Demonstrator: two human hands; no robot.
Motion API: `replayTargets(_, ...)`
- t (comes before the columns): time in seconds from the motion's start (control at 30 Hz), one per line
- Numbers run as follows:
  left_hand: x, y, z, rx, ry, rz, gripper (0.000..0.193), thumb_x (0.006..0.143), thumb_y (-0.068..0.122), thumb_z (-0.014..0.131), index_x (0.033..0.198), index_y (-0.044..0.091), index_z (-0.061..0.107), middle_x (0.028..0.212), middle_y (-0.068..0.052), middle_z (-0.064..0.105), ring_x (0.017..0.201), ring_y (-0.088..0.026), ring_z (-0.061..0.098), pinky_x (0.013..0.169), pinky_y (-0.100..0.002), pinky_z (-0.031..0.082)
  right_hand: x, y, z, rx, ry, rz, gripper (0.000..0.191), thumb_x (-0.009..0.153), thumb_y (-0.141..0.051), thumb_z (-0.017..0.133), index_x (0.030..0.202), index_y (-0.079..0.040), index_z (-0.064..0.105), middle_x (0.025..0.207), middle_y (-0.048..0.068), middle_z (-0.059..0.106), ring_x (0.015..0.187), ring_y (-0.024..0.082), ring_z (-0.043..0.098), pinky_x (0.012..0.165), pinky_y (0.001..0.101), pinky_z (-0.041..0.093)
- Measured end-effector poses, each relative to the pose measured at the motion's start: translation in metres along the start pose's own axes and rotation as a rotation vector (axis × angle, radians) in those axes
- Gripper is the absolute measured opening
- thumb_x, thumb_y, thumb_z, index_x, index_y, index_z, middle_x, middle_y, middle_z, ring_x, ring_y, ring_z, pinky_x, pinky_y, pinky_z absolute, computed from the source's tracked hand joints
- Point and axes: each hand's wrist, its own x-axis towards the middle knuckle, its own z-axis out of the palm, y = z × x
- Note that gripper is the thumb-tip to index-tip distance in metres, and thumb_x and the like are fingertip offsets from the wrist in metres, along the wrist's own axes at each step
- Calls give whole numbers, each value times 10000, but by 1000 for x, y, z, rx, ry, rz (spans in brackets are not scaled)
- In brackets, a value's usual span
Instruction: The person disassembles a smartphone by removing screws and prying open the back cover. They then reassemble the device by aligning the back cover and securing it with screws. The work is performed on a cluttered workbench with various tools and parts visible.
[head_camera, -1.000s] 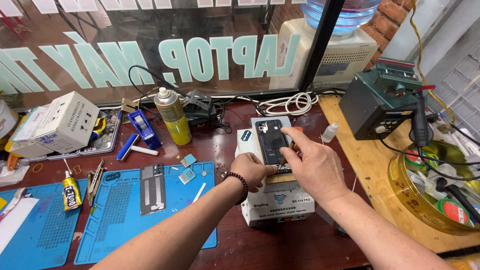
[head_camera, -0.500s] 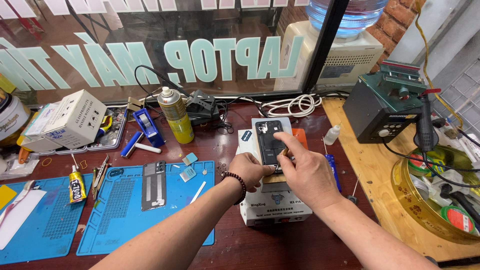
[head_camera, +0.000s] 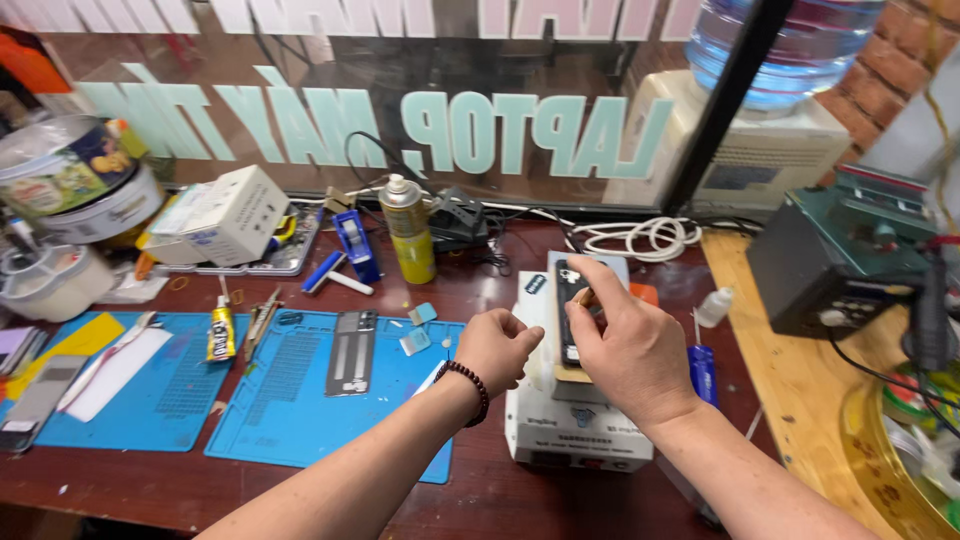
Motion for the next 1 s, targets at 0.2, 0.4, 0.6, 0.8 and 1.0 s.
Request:
replayTargets(0.2,1,-28,-79,-100,130,-43,163,905,171,729,921,14,690,759,-71,715,564,-147,660,484,-307,556,32,-47,71,696,-110,359,286,913,-105,695,1142,-8,553,867,98,793,764,174,814,649,298,642)
replayTargets(0.4,7,-97,-165,-241,405,-158,119,932,136,666,943,24,704,794,-62,715,609,-153,677,500,-319,571,45,-96,169,1106,-366,790,269,907,-66,651,1148,15,564,978,157,748,845,241,772,719,334,649)
replayTargets(0.6,15,-204,-273,-218,741,-327,131,877,105,708,975,36,759,882,-113,760,742,-229,729,674,-396,605,58,-164,280,1205,-587,949,238,927,-111,674,1125,2,606,1022,145,711,868,222,744,731,337,621)
replayTargets(0.8,20,-287,-364,139,953,-420,192,818,102,738,991,102,823,1042,-142,784,982,-283,755,932,-393,580,63,-210,337,1187,-689,964,217,930,-112,654,1114,-11,600,997,115,723,844,208,732,707,324,614)
replayTargets(1.0,44,-293,-375,304,842,-412,194,835,180,776,1017,123,814,1062,-153,765,1012,-327,729,934,-430,571,71,-211,349,1119,-678,1022,197,941,-111,643,1103,-2,609,1003,129,728,834,199,733,696,303,622)
